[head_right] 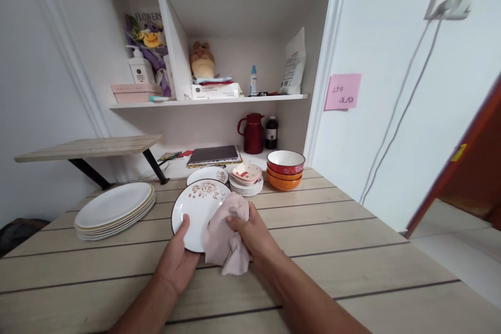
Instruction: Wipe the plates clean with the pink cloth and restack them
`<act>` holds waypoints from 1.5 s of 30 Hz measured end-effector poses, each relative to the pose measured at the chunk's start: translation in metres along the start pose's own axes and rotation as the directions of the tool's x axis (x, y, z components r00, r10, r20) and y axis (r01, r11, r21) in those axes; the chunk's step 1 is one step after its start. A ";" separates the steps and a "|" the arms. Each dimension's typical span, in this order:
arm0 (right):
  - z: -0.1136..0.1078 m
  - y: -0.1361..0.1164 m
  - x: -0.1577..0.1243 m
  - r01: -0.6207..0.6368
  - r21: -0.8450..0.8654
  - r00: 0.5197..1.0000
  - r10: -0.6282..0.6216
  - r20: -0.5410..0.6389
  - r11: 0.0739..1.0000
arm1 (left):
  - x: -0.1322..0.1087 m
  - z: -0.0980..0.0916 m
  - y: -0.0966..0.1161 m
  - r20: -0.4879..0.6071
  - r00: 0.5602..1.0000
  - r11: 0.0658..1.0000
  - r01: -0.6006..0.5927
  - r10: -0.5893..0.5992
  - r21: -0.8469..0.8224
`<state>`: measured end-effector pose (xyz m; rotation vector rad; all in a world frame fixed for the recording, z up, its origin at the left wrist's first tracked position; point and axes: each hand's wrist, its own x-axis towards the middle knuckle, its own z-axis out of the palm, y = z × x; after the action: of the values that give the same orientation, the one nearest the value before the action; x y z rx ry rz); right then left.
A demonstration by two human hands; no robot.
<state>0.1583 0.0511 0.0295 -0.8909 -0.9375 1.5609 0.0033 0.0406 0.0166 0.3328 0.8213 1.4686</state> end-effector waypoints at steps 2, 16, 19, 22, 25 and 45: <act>-0.002 0.001 0.003 -0.014 0.008 0.999 0.014 -0.039 1.000 | -0.001 0.001 -0.001 0.017 1.000 1.000 -0.011 0.010 0.027; -0.016 -0.045 -0.007 0.102 0.064 0.994 -0.103 0.018 0.993 | -0.004 -0.001 -0.005 -0.003 0.995 0.899 0.090 -0.098 0.429; -0.017 -0.027 0.008 0.098 -0.039 0.995 -0.100 -0.028 0.994 | -0.004 0.004 -0.017 0.039 0.997 0.909 0.044 -0.066 0.414; -0.028 -0.019 0.021 0.151 -0.024 0.977 -0.153 -0.151 0.988 | -0.002 0.004 -0.018 -0.102 0.994 0.928 0.072 -0.037 0.366; -0.043 -0.025 0.027 0.165 0.017 0.969 -0.159 -0.191 0.986 | 0.002 -0.001 -0.012 -0.100 0.995 0.959 0.054 -0.027 0.278; -0.021 0.004 0.025 0.071 0.068 0.997 -0.070 -0.018 0.995 | -0.009 0.007 -0.023 -0.011 0.999 0.999 -0.043 0.043 -0.009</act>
<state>0.1718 0.0780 0.0156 -0.8130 -0.8898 1.5148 0.0264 0.0312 0.0087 0.3379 0.8207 1.5150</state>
